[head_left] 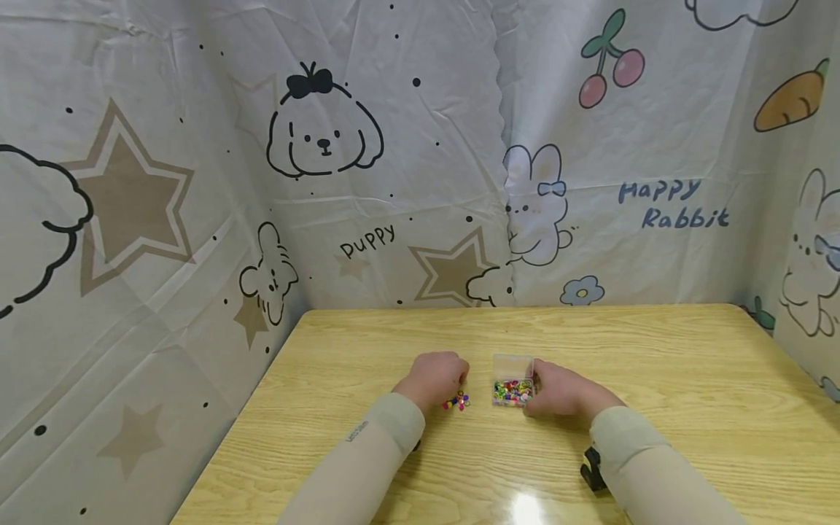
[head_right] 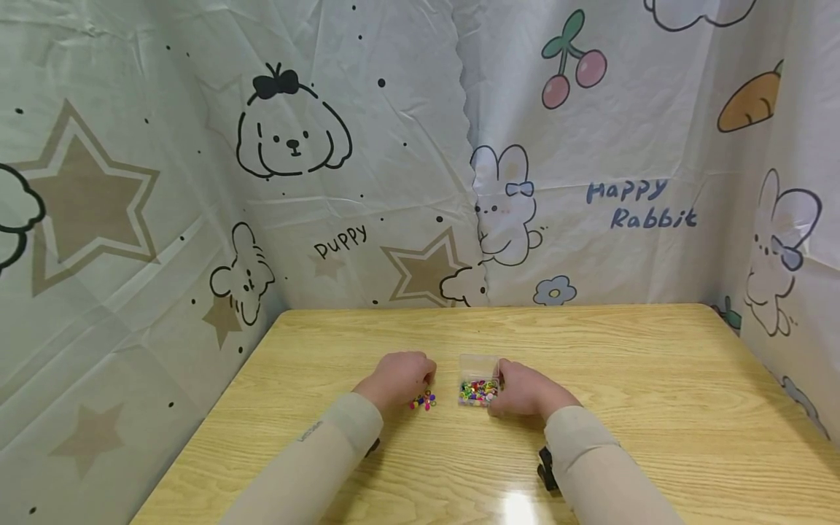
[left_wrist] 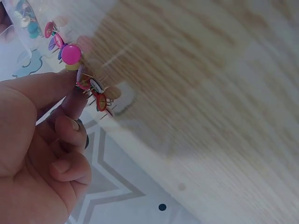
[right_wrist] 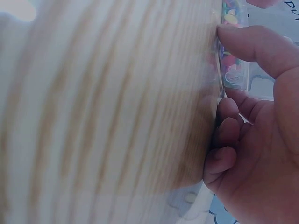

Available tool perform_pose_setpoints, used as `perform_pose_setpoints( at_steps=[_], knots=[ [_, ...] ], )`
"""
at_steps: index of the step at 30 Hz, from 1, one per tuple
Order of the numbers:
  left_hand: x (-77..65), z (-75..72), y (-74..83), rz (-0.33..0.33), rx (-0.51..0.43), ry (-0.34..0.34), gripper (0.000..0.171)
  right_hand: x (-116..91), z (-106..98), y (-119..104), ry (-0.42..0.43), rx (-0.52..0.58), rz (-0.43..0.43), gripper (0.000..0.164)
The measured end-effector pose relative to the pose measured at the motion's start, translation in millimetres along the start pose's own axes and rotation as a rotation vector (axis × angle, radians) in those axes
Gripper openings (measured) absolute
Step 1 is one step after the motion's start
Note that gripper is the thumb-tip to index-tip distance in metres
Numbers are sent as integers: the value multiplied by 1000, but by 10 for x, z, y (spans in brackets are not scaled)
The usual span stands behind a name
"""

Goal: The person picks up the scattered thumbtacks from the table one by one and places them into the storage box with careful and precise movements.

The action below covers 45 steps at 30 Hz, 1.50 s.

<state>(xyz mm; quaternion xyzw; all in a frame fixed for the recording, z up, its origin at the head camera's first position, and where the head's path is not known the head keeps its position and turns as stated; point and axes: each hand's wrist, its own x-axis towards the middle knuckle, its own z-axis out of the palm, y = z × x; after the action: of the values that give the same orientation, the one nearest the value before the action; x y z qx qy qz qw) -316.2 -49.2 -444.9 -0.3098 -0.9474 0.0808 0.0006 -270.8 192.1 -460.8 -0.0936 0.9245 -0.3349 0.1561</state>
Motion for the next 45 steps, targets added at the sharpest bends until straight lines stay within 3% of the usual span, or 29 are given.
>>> perform_pose_setpoints(
  at_steps=[16, 26, 45],
  knots=[
    [20, 16, 54, 1, -9, 34, 16, 14, 10, -1, 7, -5, 12, 49],
    [19, -79, 186, 80, -32, 90, 15, 16, 8, 18, 1, -9, -1, 49],
    [77, -122, 416, 184, -62, 114, 16, 2, -5, 9, 0, -24, -39, 47]
  ],
)
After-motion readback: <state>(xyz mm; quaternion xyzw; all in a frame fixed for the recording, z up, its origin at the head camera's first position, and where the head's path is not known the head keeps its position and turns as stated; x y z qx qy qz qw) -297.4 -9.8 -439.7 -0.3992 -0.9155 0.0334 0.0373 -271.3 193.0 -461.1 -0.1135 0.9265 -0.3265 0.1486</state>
